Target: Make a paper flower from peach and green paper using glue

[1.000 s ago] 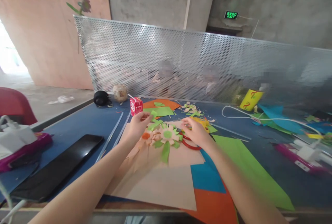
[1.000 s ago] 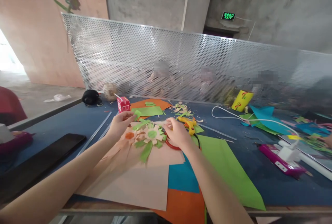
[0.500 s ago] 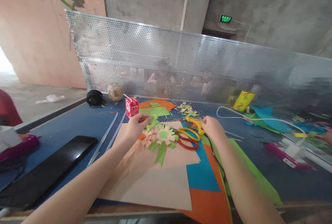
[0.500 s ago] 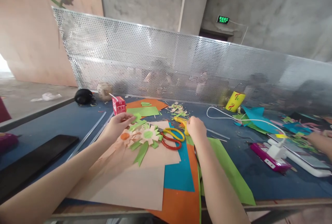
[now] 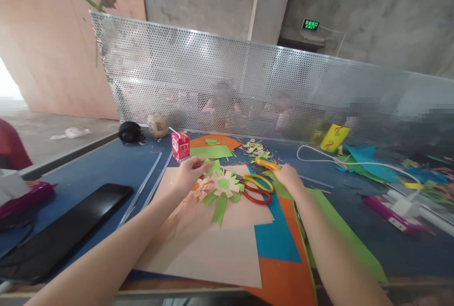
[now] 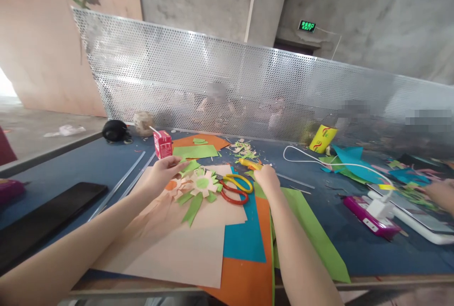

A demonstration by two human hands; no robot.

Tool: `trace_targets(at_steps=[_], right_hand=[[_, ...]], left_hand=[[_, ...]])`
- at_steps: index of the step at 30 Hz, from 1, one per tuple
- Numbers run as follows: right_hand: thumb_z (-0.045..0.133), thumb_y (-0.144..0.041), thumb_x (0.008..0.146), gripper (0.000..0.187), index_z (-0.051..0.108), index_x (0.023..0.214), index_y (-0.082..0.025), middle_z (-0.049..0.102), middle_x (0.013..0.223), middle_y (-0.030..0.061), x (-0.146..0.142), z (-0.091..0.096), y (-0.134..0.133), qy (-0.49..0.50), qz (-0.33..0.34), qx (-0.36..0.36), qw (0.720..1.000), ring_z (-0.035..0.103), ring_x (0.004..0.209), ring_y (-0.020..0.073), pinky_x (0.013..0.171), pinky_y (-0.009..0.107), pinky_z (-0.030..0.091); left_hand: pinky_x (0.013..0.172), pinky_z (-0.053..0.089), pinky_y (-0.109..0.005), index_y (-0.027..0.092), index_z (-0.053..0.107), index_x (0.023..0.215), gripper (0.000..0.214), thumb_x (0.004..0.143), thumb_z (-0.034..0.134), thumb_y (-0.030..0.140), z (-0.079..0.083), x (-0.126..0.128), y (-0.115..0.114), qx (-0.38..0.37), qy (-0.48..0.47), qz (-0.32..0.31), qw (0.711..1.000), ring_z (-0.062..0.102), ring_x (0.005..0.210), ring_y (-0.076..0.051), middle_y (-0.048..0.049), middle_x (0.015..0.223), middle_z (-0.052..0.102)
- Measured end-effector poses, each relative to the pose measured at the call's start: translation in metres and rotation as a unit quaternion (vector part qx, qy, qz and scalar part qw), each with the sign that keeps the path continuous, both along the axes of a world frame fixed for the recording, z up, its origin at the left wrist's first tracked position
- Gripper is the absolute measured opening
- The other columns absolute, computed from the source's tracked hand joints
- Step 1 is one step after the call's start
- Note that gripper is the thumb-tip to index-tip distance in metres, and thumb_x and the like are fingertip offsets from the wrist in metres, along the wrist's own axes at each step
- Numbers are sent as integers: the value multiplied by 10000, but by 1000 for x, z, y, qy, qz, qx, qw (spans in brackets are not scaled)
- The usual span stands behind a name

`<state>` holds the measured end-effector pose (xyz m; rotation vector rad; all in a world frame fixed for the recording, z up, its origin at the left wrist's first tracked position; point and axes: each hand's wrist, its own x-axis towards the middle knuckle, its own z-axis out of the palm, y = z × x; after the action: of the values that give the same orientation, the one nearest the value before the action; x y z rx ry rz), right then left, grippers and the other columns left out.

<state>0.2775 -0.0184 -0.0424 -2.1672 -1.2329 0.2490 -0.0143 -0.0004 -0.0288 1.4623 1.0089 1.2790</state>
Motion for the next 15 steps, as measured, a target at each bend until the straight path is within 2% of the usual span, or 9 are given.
trace_targets(at_steps=[2,4,8,9,11,12,13,15], right_hand=[[564,-260,571,134,582,610,-133,580,557,135,4,5,0,55,-2,32,998,578,634,279,508,323,389],[552,-340,590,179,557,596,-162,531,486,72,4,11,-1,121,5,77,990,553,549,229,459,301,383],[385,-513,687,353,528,742,-196,529,569,25,-10,25,-6,243,28,165,955,531,516,156,432,269,404],[399,-503,685,334,522,764,-203,538,604,19,-15,28,-8,281,45,182,941,538,528,144,437,260,410],[562,-358,603,254,520,806,-211,572,725,18,-26,34,-14,453,119,232,853,568,607,145,476,252,423],[609,-278,564,278,522,820,-215,586,796,18,-33,37,-18,487,163,235,825,575,636,145,488,247,423],[634,-228,543,298,524,820,-212,592,848,21,-39,39,-22,501,203,235,808,575,644,144,488,245,417],[637,-216,572,276,517,821,-213,594,883,16,-54,43,-30,492,251,243,798,550,585,115,481,243,401]], left_hand=[[453,411,-199,146,534,618,285,521,697,360,-1,-1,2,-11,-20,16,1000,455,461,-67,33,546,478],[472,425,-200,147,503,614,293,538,688,361,-2,-1,4,-12,-33,23,999,488,503,-75,29,577,483],[450,405,-191,167,437,658,300,604,644,379,0,-1,3,-6,-74,11,997,576,580,-116,27,618,508],[443,400,-191,172,428,672,298,615,637,377,1,-1,2,-5,-86,5,996,584,581,-122,29,617,510],[449,407,-197,176,432,706,290,623,638,362,4,0,0,-3,-106,-1,994,589,580,-124,27,621,520],[461,418,-204,176,447,737,285,623,643,349,5,0,-1,-2,-111,-1,994,588,579,-123,24,627,528],[476,429,-211,178,466,778,286,624,647,337,6,0,-1,-2,-113,0,994,584,577,-120,22,633,536],[496,443,-222,180,500,852,301,632,646,325,7,0,-2,-1,-111,1,994,574,572,-113,13,645,550]])
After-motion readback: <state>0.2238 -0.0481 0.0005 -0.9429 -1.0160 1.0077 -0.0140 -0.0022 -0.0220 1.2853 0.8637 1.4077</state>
